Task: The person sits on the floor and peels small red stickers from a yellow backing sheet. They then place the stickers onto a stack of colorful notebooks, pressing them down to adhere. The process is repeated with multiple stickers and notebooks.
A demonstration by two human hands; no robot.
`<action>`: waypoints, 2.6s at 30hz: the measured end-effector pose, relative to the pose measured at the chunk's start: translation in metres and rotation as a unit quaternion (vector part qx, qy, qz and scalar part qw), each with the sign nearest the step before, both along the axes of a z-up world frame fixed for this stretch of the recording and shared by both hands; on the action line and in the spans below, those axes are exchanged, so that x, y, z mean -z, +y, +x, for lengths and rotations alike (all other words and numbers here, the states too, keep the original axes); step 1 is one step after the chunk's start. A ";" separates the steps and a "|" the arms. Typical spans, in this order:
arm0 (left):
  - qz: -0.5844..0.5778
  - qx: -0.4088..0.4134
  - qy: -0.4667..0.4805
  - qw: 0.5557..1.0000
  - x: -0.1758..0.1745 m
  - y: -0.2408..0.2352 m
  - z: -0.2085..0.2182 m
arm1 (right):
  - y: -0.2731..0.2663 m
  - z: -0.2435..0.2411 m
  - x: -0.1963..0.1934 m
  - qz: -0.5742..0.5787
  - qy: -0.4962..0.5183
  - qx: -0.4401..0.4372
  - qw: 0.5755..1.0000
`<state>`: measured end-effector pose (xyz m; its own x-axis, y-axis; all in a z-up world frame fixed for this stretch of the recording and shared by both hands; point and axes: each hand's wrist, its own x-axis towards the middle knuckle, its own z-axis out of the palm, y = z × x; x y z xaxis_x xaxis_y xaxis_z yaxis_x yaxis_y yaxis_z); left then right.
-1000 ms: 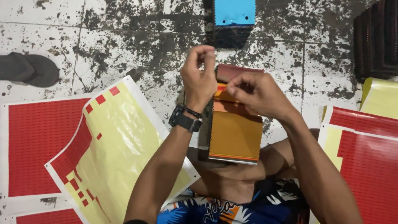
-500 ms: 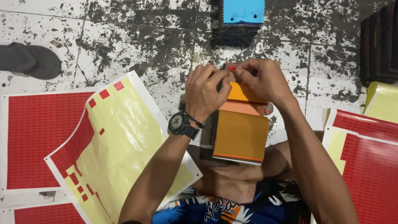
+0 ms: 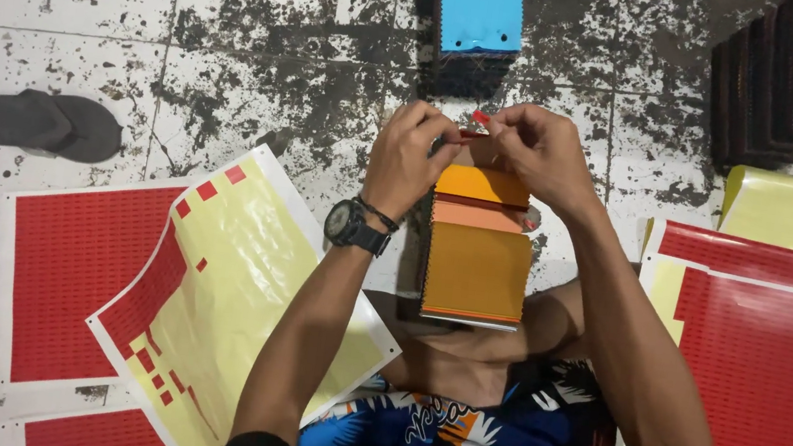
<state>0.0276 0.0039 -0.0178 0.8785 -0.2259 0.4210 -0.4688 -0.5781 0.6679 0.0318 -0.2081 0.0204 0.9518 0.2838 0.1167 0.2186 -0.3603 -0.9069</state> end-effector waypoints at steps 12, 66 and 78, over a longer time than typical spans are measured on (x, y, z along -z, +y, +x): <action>0.087 -0.027 -0.158 0.983 0.017 0.002 -0.005 | -0.005 0.002 -0.008 -0.019 -0.104 0.027 0.994; -0.333 0.023 0.189 0.923 -0.015 -0.021 -0.002 | 0.024 -0.035 -0.040 -0.096 -0.118 -0.119 0.981; -0.302 -0.150 0.160 0.928 -0.026 -0.036 -0.004 | 0.009 -0.028 -0.010 -0.025 0.060 -0.121 0.990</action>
